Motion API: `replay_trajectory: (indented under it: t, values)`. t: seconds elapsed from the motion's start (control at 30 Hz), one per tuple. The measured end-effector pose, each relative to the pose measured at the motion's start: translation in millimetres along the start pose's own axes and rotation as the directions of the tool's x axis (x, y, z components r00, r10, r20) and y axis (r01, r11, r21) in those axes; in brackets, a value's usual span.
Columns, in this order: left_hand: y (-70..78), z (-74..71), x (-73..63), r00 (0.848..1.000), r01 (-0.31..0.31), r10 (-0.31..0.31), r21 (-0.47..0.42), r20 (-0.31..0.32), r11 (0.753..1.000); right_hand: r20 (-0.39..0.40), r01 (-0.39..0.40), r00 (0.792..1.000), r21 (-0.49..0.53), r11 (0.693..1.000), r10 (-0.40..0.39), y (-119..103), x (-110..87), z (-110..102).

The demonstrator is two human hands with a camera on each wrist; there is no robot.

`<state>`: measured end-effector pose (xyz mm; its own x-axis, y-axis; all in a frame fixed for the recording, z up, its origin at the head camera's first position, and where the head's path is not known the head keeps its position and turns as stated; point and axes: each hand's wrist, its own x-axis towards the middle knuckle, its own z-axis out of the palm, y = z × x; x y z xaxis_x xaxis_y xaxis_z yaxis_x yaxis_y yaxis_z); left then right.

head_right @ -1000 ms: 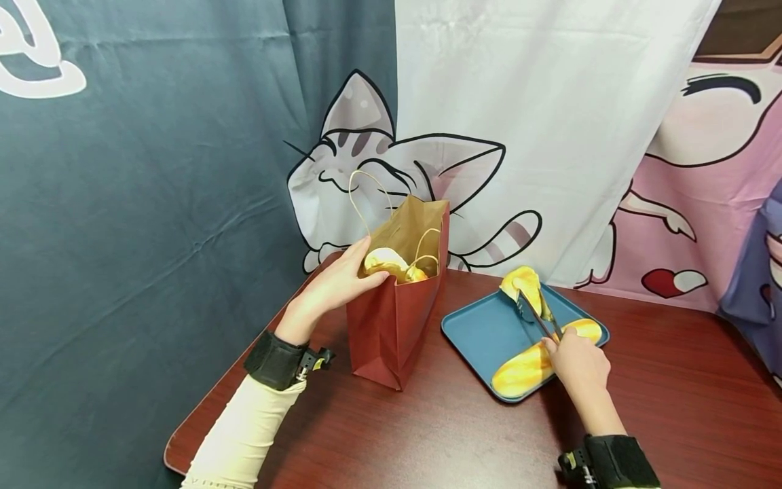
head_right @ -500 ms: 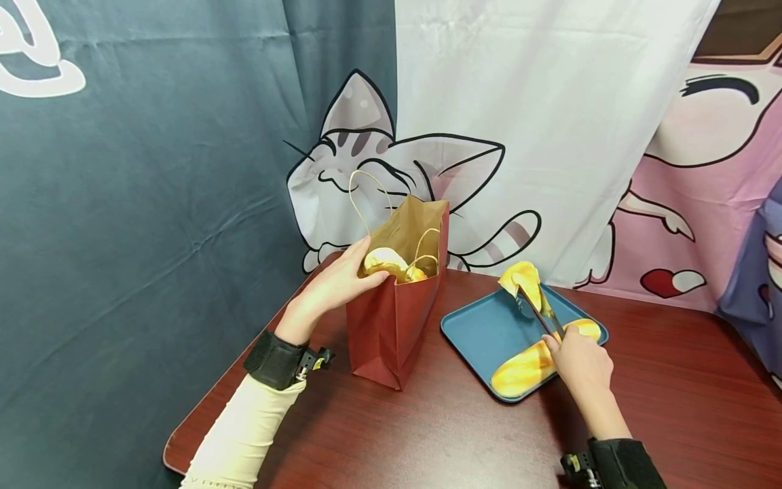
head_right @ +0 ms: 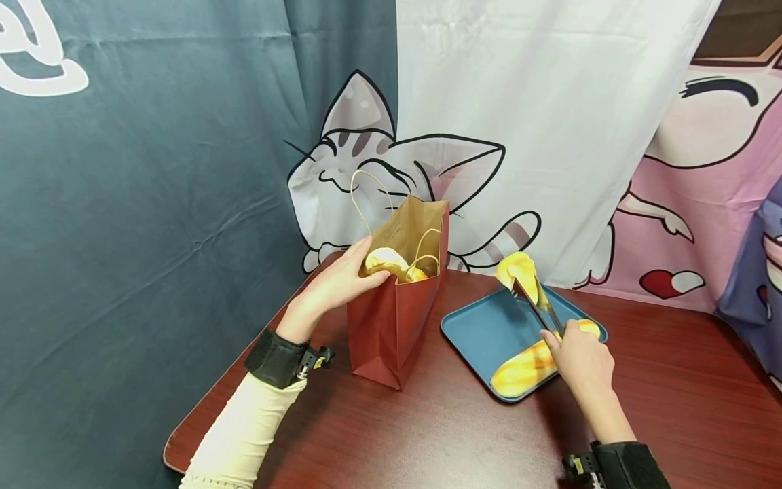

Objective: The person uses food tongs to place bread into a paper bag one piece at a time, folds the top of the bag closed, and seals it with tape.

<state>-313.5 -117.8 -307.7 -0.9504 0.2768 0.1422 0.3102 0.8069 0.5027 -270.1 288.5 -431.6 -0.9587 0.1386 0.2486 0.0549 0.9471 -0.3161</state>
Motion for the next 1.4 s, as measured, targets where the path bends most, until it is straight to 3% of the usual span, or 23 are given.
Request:
replay_trajectory:
  t: [0.37,0.93,1.4]
  values:
    - [0.5,-0.3,0.2,1.000,-0.015,0.015,-0.003,-0.008,1.000,-0.086,0.046,0.995,0.023,0.999,-0.044,-10.7,-1.0,-7.7]
    - [-0.3,0.3,0.0,1.000,-0.015,0.015,-0.005,0.000,1.000,-0.106,0.071,0.993,0.097,0.993,-0.060,-41.4,-5.4,-37.5]
    - [0.3,-0.2,-0.5,1.000,-0.016,0.016,-0.011,-0.004,1.000,-0.163,0.149,0.979,0.152,0.977,-0.124,-70.7,-9.5,-62.1]
